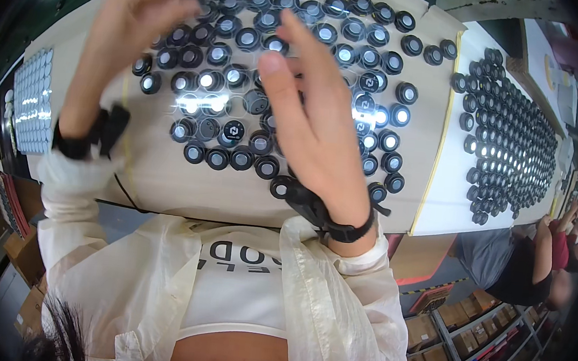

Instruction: Inspecting and arranging small circular electronic components on a backlit light table.

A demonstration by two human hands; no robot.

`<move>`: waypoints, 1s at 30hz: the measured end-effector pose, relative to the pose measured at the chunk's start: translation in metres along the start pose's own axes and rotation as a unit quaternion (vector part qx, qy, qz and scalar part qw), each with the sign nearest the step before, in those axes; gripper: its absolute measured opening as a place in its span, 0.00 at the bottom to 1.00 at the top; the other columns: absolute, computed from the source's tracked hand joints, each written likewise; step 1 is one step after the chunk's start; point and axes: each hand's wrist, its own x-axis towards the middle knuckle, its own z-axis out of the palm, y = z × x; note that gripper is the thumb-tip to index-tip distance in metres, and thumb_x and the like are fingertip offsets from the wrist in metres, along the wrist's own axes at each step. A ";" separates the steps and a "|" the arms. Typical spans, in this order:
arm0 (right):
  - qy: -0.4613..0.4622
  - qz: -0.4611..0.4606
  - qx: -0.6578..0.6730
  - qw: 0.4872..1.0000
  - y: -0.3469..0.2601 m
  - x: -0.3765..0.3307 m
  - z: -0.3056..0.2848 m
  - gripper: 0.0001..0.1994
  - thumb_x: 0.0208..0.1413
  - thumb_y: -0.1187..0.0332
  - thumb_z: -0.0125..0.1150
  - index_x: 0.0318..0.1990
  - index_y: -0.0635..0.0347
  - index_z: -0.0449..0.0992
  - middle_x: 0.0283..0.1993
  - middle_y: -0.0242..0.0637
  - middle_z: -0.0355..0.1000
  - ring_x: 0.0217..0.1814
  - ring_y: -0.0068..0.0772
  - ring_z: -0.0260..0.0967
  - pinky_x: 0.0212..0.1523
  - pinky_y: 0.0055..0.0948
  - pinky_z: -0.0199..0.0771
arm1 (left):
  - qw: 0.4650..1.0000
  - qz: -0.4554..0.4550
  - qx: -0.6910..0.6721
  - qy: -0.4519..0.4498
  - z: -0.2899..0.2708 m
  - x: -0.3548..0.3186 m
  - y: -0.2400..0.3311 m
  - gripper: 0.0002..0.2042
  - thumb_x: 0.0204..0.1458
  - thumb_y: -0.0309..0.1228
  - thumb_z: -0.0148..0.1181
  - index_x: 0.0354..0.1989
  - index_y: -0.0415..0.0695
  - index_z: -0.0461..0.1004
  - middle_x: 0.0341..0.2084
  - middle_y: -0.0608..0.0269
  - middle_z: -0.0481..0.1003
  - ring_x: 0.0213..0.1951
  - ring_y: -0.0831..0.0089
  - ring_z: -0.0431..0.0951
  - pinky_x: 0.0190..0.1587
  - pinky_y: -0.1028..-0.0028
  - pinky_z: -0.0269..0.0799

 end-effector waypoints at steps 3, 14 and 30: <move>-0.016 -0.028 -0.024 0.999 -0.007 -0.001 -0.011 0.25 0.63 0.60 0.59 0.62 0.65 0.68 0.57 0.50 0.70 0.49 0.36 0.73 0.50 0.31 0.73 | 0.957 -0.095 0.258 0.096 -0.044 0.033 -0.034 0.24 0.51 0.18 0.52 0.60 0.37 0.69 0.53 0.40 0.73 0.56 0.49 0.73 0.59 0.62 0.69; -0.067 -0.019 -0.203 0.977 -0.012 -0.016 -0.036 0.17 0.53 0.74 0.66 0.52 0.64 0.76 0.47 0.44 0.74 0.40 0.37 0.74 0.42 0.31 0.74 | 0.927 0.103 0.348 0.100 -0.066 -0.021 -0.069 0.13 0.58 0.30 0.62 0.48 0.38 0.75 0.35 0.58 0.81 0.36 0.74 0.81 0.39 0.75 0.74; -0.203 -0.063 -0.328 0.921 -0.004 -0.016 0.016 0.07 0.48 0.74 0.68 0.35 0.62 0.77 0.34 0.39 0.73 0.38 0.44 0.74 0.35 0.39 0.75 | 0.963 -0.226 0.145 -0.005 -0.021 -0.077 0.003 0.15 0.49 0.24 0.69 0.46 0.40 0.78 0.34 0.59 0.78 0.34 0.71 0.79 0.38 0.74 0.74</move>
